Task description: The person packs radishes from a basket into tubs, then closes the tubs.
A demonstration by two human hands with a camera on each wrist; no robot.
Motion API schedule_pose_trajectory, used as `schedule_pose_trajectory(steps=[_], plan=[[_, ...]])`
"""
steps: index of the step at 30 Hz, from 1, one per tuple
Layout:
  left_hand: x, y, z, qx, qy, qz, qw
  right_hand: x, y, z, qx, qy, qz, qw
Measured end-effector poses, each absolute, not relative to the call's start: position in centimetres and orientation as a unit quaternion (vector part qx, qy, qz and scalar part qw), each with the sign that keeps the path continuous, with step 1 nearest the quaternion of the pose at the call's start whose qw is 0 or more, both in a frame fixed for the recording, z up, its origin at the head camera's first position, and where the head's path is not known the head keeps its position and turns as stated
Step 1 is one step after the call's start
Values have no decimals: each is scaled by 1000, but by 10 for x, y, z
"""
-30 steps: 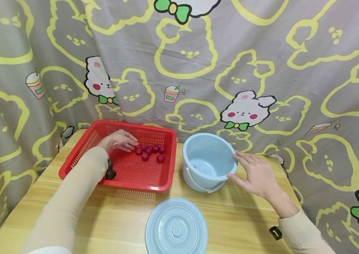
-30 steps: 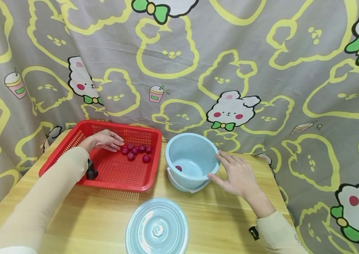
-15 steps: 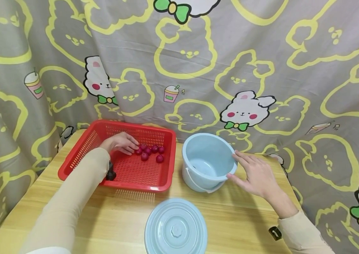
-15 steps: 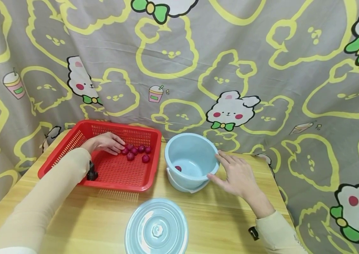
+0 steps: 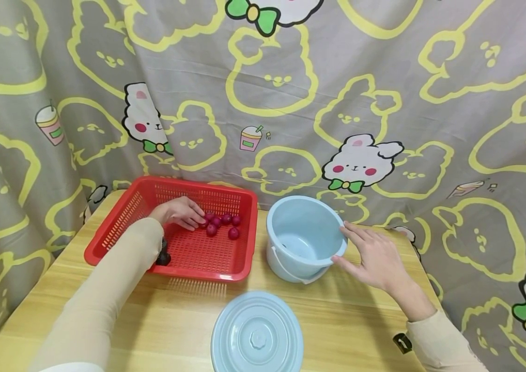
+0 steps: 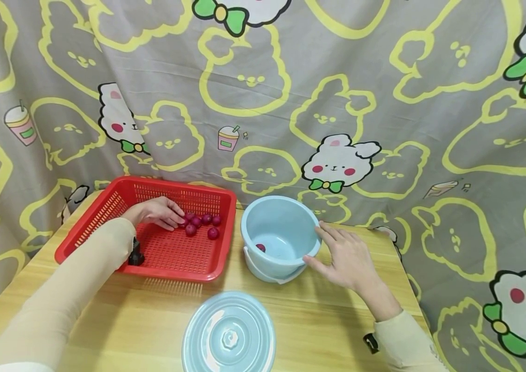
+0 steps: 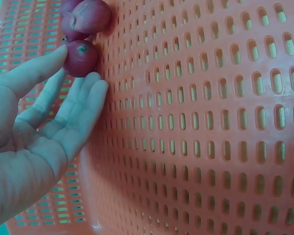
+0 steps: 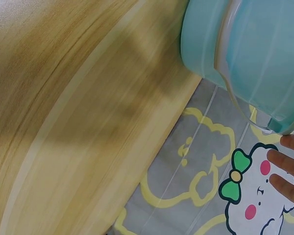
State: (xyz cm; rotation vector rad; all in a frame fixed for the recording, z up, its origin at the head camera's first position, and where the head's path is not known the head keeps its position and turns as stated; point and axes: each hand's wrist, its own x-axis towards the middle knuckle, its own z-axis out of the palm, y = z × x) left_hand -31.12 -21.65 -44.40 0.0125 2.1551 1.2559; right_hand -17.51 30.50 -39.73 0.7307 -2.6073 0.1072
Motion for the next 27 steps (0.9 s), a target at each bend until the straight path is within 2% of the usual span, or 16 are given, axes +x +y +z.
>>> schedule_pose_trajectory(steps=[15, 27], plan=[[-313, -215, -441, 6, 827, 459, 326, -175, 305, -398, 263, -940, 39, 213], [-308, -228, -430, 33, 833, 468, 294, -175, 305, -399, 264, -939, 41, 216]])
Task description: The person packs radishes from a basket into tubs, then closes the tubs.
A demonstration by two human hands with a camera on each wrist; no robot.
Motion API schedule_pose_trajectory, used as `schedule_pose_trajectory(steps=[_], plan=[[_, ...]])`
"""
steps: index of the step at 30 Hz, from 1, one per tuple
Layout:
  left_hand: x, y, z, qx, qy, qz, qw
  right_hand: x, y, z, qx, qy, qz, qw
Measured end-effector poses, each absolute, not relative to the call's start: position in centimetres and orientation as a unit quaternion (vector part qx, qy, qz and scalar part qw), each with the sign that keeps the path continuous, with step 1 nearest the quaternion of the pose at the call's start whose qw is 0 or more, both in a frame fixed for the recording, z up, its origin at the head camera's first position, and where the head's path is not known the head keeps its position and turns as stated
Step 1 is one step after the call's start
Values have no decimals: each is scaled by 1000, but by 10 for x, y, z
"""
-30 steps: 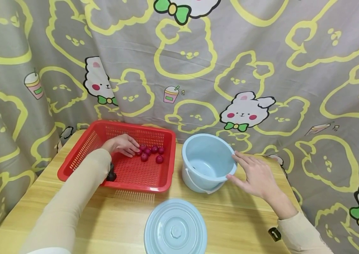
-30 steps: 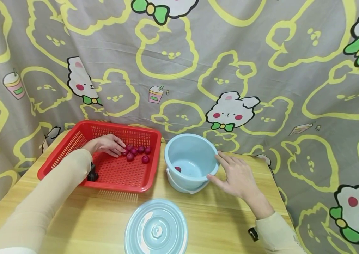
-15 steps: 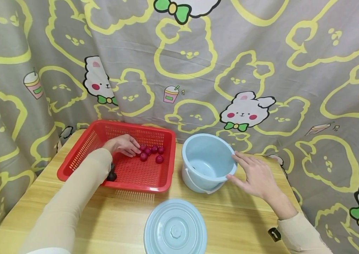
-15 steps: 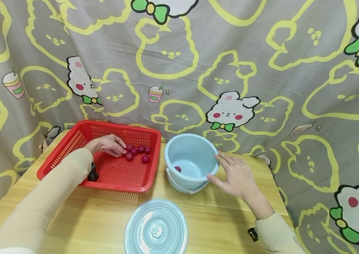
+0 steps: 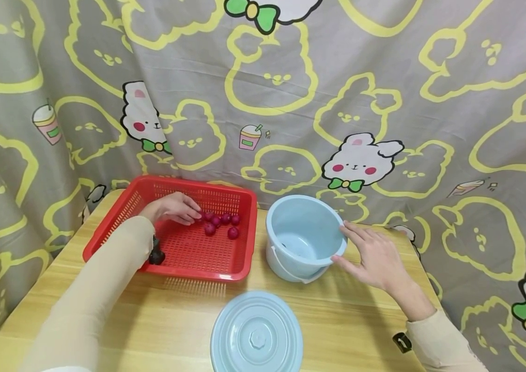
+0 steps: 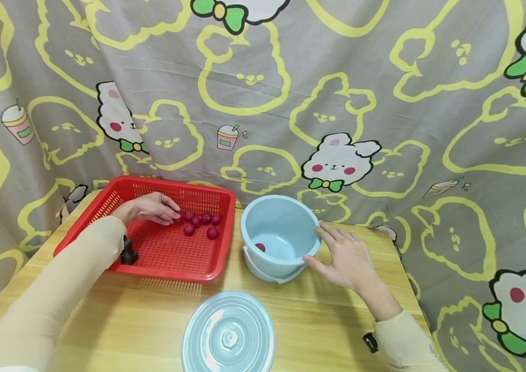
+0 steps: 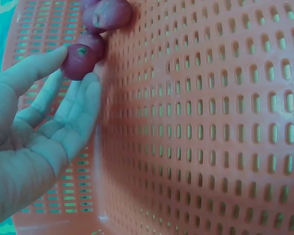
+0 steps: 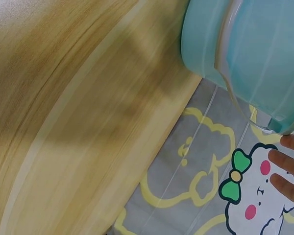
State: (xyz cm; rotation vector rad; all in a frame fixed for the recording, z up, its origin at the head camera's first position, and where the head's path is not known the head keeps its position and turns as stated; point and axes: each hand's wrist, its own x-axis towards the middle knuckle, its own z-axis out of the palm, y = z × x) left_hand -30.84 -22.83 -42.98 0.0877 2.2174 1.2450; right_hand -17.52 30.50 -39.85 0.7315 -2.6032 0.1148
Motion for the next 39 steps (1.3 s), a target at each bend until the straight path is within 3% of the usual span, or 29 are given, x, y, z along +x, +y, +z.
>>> schedule_pose_trajectory(steps=[39], plan=[[-303, -209, -384, 38, 793, 569, 216, -175, 305, -397, 261, -942, 41, 207]])
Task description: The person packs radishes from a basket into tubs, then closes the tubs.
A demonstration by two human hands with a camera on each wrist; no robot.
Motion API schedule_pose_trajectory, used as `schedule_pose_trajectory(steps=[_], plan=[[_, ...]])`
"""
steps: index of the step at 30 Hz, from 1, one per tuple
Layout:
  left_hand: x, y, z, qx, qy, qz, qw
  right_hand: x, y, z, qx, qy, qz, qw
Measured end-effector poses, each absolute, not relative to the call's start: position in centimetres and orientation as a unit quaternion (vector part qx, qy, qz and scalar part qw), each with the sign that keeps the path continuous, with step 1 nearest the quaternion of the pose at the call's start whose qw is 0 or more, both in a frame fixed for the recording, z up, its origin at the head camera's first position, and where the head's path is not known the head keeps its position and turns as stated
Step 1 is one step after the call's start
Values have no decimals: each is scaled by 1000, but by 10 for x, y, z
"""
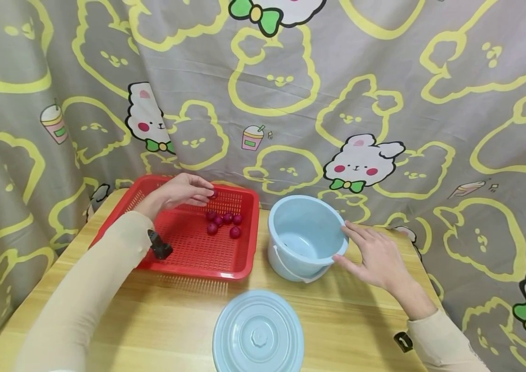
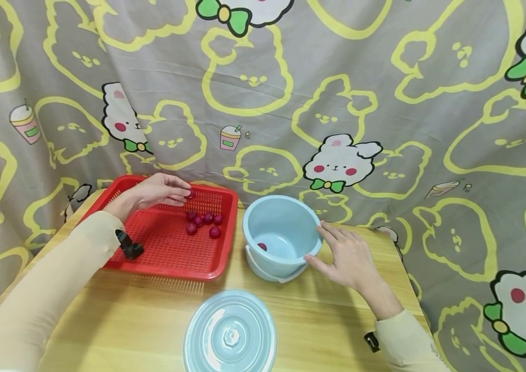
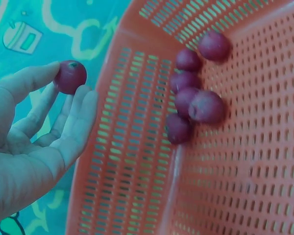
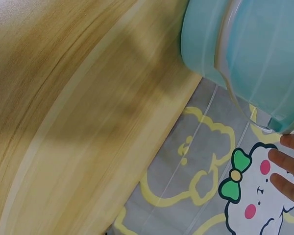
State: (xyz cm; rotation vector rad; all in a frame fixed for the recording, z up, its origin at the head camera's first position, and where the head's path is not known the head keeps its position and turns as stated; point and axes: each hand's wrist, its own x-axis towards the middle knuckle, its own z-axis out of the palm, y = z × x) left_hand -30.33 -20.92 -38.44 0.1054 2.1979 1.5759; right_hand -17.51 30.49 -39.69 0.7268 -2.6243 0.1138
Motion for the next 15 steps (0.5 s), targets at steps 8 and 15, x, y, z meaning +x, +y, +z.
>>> schedule_pose_trajectory(steps=[8, 15], plan=[[-298, -191, -376, 43, 789, 576, 209, -175, 306, -399, 262, -941, 42, 209], [-291, -173, -369, 64, 784, 582, 206, -175, 306, -398, 263, -940, 41, 213]])
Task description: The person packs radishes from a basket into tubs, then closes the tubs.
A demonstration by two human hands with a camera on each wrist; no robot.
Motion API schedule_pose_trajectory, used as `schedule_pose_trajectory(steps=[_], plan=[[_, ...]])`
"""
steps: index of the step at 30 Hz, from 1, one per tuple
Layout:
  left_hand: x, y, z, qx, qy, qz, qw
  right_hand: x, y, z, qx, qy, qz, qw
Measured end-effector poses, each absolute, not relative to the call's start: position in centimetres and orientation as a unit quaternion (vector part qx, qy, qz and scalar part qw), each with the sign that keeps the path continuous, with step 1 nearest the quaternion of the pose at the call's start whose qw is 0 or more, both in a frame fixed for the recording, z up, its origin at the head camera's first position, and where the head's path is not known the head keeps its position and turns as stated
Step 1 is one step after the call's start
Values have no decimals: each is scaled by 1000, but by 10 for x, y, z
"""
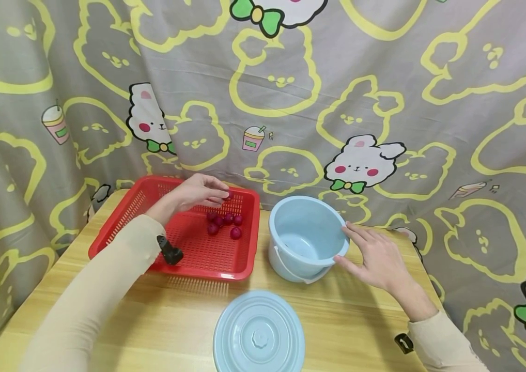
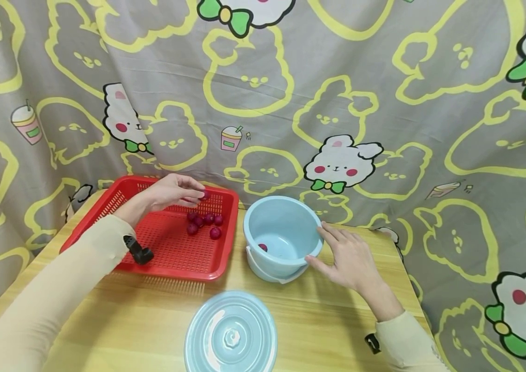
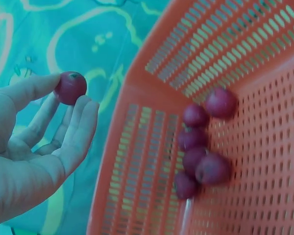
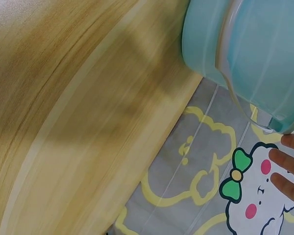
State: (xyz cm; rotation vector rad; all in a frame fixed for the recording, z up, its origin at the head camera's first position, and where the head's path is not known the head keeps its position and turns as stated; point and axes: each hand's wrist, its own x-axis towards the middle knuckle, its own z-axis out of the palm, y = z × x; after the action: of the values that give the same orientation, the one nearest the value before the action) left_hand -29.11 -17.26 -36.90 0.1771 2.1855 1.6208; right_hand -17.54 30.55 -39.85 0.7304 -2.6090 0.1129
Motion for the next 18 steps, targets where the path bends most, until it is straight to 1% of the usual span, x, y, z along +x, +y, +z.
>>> schedule_pose_trajectory(steps=[7, 18], plan=[[-283, -150, -360, 84, 770, 597, 208, -175, 305, -400, 262, -940, 40, 214], [-274, -125, -345, 86, 772, 594, 208, -175, 306, -400, 260, -940, 45, 216]])
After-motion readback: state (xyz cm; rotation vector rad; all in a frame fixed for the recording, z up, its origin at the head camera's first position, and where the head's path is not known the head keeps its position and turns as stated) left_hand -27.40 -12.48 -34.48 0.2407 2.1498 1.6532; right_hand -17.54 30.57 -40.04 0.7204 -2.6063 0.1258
